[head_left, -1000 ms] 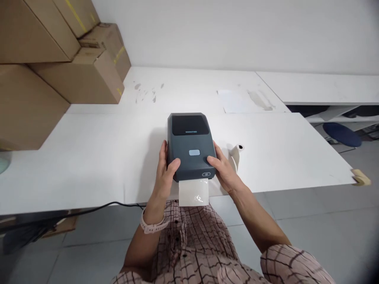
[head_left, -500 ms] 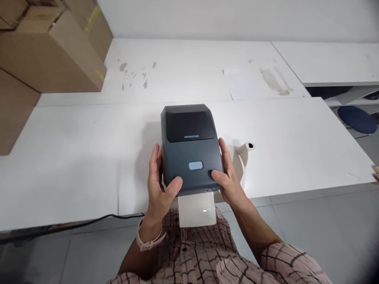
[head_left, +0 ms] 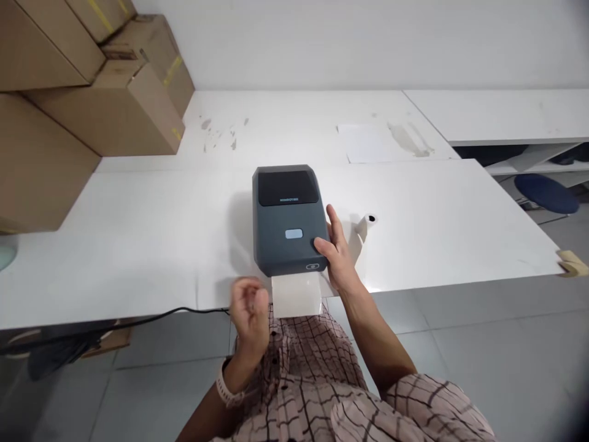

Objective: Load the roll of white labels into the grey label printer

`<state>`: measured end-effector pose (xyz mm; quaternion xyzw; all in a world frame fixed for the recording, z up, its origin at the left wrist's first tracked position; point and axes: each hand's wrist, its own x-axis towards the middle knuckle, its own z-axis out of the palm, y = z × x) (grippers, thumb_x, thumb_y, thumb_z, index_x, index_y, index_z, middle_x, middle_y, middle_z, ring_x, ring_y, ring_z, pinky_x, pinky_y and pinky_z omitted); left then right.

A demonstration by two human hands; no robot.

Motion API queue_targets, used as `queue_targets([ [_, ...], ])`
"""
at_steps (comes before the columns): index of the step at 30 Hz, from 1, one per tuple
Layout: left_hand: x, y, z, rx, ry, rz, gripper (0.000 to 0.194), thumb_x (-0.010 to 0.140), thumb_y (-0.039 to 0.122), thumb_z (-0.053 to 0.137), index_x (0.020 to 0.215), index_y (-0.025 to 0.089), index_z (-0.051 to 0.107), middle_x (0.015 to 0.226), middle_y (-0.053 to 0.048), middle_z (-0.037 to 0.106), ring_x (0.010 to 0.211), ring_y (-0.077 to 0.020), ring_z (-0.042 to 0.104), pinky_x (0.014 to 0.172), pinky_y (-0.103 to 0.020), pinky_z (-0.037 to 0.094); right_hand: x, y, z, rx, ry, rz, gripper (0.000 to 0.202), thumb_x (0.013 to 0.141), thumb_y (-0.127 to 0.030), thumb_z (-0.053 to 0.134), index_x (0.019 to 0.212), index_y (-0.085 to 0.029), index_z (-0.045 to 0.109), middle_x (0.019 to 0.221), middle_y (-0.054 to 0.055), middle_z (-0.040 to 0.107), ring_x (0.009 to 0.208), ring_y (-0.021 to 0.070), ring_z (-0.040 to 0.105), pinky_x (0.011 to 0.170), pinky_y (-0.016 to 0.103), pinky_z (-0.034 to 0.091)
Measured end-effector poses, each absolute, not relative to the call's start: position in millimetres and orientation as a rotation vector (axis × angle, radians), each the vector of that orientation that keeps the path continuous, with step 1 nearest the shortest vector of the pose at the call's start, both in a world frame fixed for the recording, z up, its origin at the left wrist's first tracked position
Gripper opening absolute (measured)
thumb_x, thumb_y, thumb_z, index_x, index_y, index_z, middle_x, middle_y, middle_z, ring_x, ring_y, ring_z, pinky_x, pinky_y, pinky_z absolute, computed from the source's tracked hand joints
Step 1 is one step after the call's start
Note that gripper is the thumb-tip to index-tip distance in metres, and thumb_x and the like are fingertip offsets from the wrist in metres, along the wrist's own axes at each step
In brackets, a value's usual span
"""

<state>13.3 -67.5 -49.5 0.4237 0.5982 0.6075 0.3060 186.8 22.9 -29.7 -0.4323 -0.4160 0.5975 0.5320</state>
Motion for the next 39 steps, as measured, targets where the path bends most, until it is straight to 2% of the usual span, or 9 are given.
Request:
queue_targets([
  [5, 21, -83, -19, 0.748, 1.125, 0.778, 0.057, 0.088, 0.068, 0.061, 0.061, 0.019, 0.052, 0.052, 0.004, 0.043, 0.044, -0.0078, 0.035, 0.047, -0.025, 0.025, 184, 26, -34, -1.03, -0.992, 1.403, 0.104, 0.08, -0.057, 0.078, 0.165, -0.037, 0.021, 0.167, 0.006, 0.039, 0.151, 0.0332, 0.043, 0.123, 0.059, 0.038],
  [9, 26, -81, 1, 0.632, 0.962, 0.832, 0.059, 0.088, 0.067, 0.062, 0.056, 0.02, 0.046, 0.044, 0.007, 0.032, 0.04, -0.0059, 0.024, 0.047, -0.026, 0.019, 183, 24, -29, -1.053, -1.061, 1.353, 0.104, 0.081, -0.062, 0.074, 0.165, -0.034, 0.02, 0.168, 0.009, 0.038, 0.151, 0.0346, 0.042, 0.122, 0.061, 0.037],
  [13, 23, -88, -17, 0.775, 1.195, 0.826, 0.061, 0.085, 0.074, 0.06, 0.057, 0.02, 0.052, 0.046, 0.005, 0.038, 0.043, -0.0082, 0.031, 0.048, -0.026, 0.024, 185, 17, -11, -1.143, -1.429, 0.779, 0.084, 0.092, -0.049, 0.067, 0.163, -0.037, 0.024, 0.165, 0.006, 0.044, 0.156, 0.0323, 0.034, 0.127, 0.065, 0.024],
  [17, 10, -93, -38, 1.021, 1.401, 0.782, 0.062, 0.086, 0.075, 0.057, 0.061, 0.019, 0.058, 0.049, 0.003, 0.045, 0.047, -0.0111, 0.039, 0.05, -0.027, 0.028, 187, 12, 7, -0.993, -1.944, 0.244, 0.077, 0.097, -0.026, 0.059, 0.163, -0.042, 0.022, 0.127, 0.0, 0.076, 0.142, 0.0309, 0.053, 0.128, 0.067, 0.016],
  [21, -3, -84, -34, 1.137, 1.578, 1.102, 0.055, 0.094, 0.062, 0.056, 0.058, 0.021, 0.051, 0.055, 0.002, 0.045, 0.053, -0.0126, 0.042, 0.054, -0.027, 0.036, 176, 7, 18, -1.049, -2.173, 0.084, 0.064, 0.1, -0.026, 0.054, 0.159, -0.035, 0.033, 0.118, 0.004, 0.077, 0.12, 0.0293, 0.067, 0.126, 0.061, 0.026],
  [25, -4, -60, -25, 1.176, 1.663, 1.502, 0.032, 0.098, 0.051, 0.058, 0.11, 0.023, 0.069, 0.109, -0.007, 0.071, 0.098, -0.0201, 0.066, 0.083, -0.03, 0.053, 164, 8, 27, -1.089, -2.224, 0.079, 0.041, 0.102, -0.028, 0.05, 0.142, -0.03, 0.054, 0.104, 0.005, 0.076, 0.109, 0.0267, 0.07, 0.123, 0.054, 0.034],
  [28, 3, -48, -30, 1.218, 1.525, 1.434, 0.065, 0.097, 0.05, 0.061, 0.155, 0.028, 0.043, 0.161, -0.011, 0.047, 0.142, -0.0278, 0.052, 0.111, -0.038, 0.048, 171, 8, 23, -1.065, -2.151, 0.24, 0.034, 0.102, -0.03, 0.051, 0.136, -0.031, 0.057, 0.11, 0.005, 0.075, 0.113, 0.0269, 0.069, 0.123, 0.057, 0.033],
  [34, 13, -55, -43, 1.188, 1.373, 1.323, 0.073, 0.101, 0.052, 0.055, 0.165, 0.03, 0.026, 0.168, -0.011, 0.04, 0.153, -0.0299, 0.041, 0.121, -0.042, 0.042, 194, -20, -25, -1.174, -1.541, 0.819, 0.069, 0.101, -0.047, 0.058, 0.162, -0.039, 0.027, 0.173, 0.004, 0.027, 0.16, 0.0297, 0.026, 0.128, 0.06, 0.029],
  [39, 11, -55, -44, 1.3, 1.456, 1.408, 0.066, 0.105, 0.053, 0.042, 0.165, 0.033, 0.025, 0.174, -0.006, 0.026, 0.161, -0.0279, 0.024, 0.13, -0.045, 0.028, 191, -30, -37, -1.185, -1.375, 0.95, 0.071, 0.1, -0.054, 0.058, 0.162, -0.038, 0.028, 0.171, 0.006, 0.032, 0.159, 0.0304, 0.029, 0.129, 0.062, 0.026],
])
